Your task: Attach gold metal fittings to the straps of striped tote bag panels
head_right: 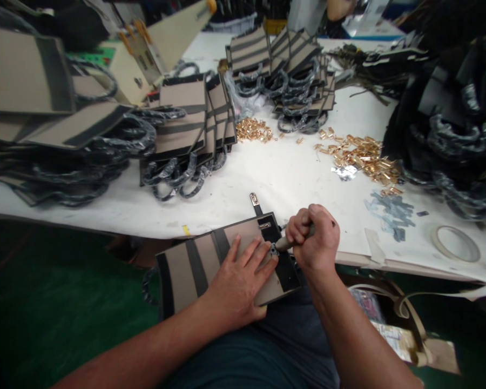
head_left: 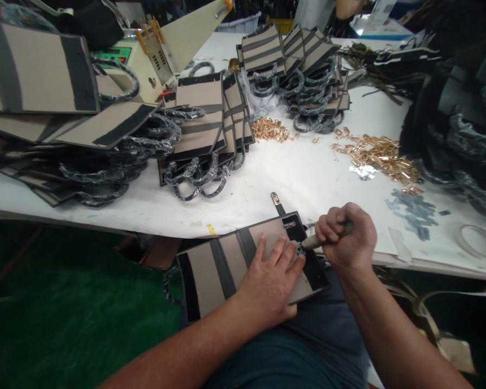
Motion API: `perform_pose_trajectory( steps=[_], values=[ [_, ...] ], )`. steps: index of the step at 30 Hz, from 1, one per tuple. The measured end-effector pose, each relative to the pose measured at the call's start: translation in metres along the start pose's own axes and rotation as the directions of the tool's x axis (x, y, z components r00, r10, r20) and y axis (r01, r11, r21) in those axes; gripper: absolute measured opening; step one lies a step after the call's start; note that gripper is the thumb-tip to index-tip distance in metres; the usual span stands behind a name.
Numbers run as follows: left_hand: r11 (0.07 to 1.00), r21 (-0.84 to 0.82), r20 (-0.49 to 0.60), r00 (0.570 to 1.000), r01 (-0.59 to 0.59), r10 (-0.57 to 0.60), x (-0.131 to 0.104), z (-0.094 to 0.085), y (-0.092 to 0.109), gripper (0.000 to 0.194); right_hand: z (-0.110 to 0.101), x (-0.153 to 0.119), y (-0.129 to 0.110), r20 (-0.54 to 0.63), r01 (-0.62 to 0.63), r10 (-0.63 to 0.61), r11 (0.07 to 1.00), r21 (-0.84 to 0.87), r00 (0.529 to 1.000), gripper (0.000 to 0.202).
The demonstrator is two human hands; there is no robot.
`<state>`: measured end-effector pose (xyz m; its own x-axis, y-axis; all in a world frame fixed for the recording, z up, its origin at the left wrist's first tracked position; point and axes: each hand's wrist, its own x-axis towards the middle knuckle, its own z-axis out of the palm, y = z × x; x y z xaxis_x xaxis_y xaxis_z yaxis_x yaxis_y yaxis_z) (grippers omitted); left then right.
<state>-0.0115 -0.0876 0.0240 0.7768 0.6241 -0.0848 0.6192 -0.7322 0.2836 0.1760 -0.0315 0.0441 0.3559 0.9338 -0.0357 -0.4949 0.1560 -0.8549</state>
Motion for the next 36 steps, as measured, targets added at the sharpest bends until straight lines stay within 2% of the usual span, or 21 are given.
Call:
perform_pose_trajectory(
  steps=[3, 6, 8, 10, 13, 16, 18, 22, 24, 27, 30, 32, 34, 36],
  values=[
    [1.0, 0.012, -0.002, 1.0, -0.004, 0.004, -0.001, 0.001, 0.0, 0.099, 0.005, 0.001, 0.002, -0.093, 0.013, -0.017, 0.999, -0.035, 0.996, 0.035],
    [1.0, 0.013, -0.005, 1.0, -0.002, 0.002, -0.001, 0.003, 0.0, 0.098, 0.006, 0.006, 0.003, -0.182, -0.024, 0.02, 1.0, -0.018, 0.983, 0.034],
    [1.0, 0.002, -0.007, 1.0, -0.002, 0.002, -0.001, 0.003, 0.0, 0.098, 0.007, 0.005, 0.003, -0.199, -0.035, 0.032, 0.999, -0.011, 0.98, 0.033],
    [1.0, -0.012, -0.008, 1.0, -0.005, 0.005, -0.001, 0.003, -0.001, 0.099, 0.011, -0.001, 0.004, -0.163, 0.01, -0.02, 0.998, -0.064, 0.986, 0.033],
    [1.0, -0.022, -0.011, 1.0, 0.0, -0.001, -0.001, 0.003, -0.001, 0.1, 0.019, -0.016, 0.007, -0.036, 0.113, -0.124, 0.97, -0.217, 0.992, 0.037],
    [1.0, -0.028, -0.016, 1.0, 0.006, -0.007, -0.001, 0.003, 0.0, 0.1, 0.02, -0.022, 0.008, 0.05, 0.142, -0.134, 0.945, -0.296, 0.99, 0.039],
    [1.0, -0.029, -0.021, 1.0, 0.004, -0.005, -0.002, 0.004, -0.001, 0.1, 0.015, -0.015, 0.006, 0.029, 0.099, -0.095, 0.967, -0.234, 0.995, 0.039],
    [1.0, -0.019, -0.027, 1.0, -0.004, 0.004, -0.002, 0.005, -0.001, 0.098, 0.002, 0.006, 0.0, -0.06, -0.065, 0.066, 0.998, 0.016, 0.996, 0.035],
    [1.0, -0.012, -0.023, 1.0, -0.006, 0.005, -0.002, 0.005, 0.0, 0.098, 0.0, 0.01, -0.001, -0.065, -0.082, 0.085, 0.995, 0.053, 0.994, 0.032],
    [1.0, -0.005, -0.012, 1.0, -0.003, 0.003, -0.001, 0.003, 0.0, 0.098, 0.004, 0.005, 0.0, -0.047, -0.05, 0.051, 0.998, 0.027, 0.998, 0.032],
    [1.0, -0.02, -0.018, 1.0, -0.003, 0.002, -0.002, 0.001, -0.001, 0.098, 0.01, -0.005, 0.004, 0.019, 0.027, -0.025, 0.998, -0.057, 0.999, 0.034],
    [0.999, -0.04, -0.032, 0.999, -0.002, 0.0, -0.002, 0.003, -0.001, 0.098, 0.011, -0.014, 0.006, 0.11, 0.104, -0.088, 0.983, -0.149, 0.99, 0.036],
    [0.998, -0.069, -0.049, 0.999, 0.01, -0.014, -0.003, 0.006, -0.001, 0.098, 0.012, -0.023, 0.008, 0.226, 0.197, -0.135, 0.94, -0.277, 0.965, 0.037],
    [0.994, -0.103, -0.068, 0.997, 0.031, -0.039, -0.004, 0.011, 0.0, 0.101, 0.014, -0.031, 0.008, 0.374, 0.335, -0.173, 0.841, -0.426, 0.911, 0.038]
  ],
)
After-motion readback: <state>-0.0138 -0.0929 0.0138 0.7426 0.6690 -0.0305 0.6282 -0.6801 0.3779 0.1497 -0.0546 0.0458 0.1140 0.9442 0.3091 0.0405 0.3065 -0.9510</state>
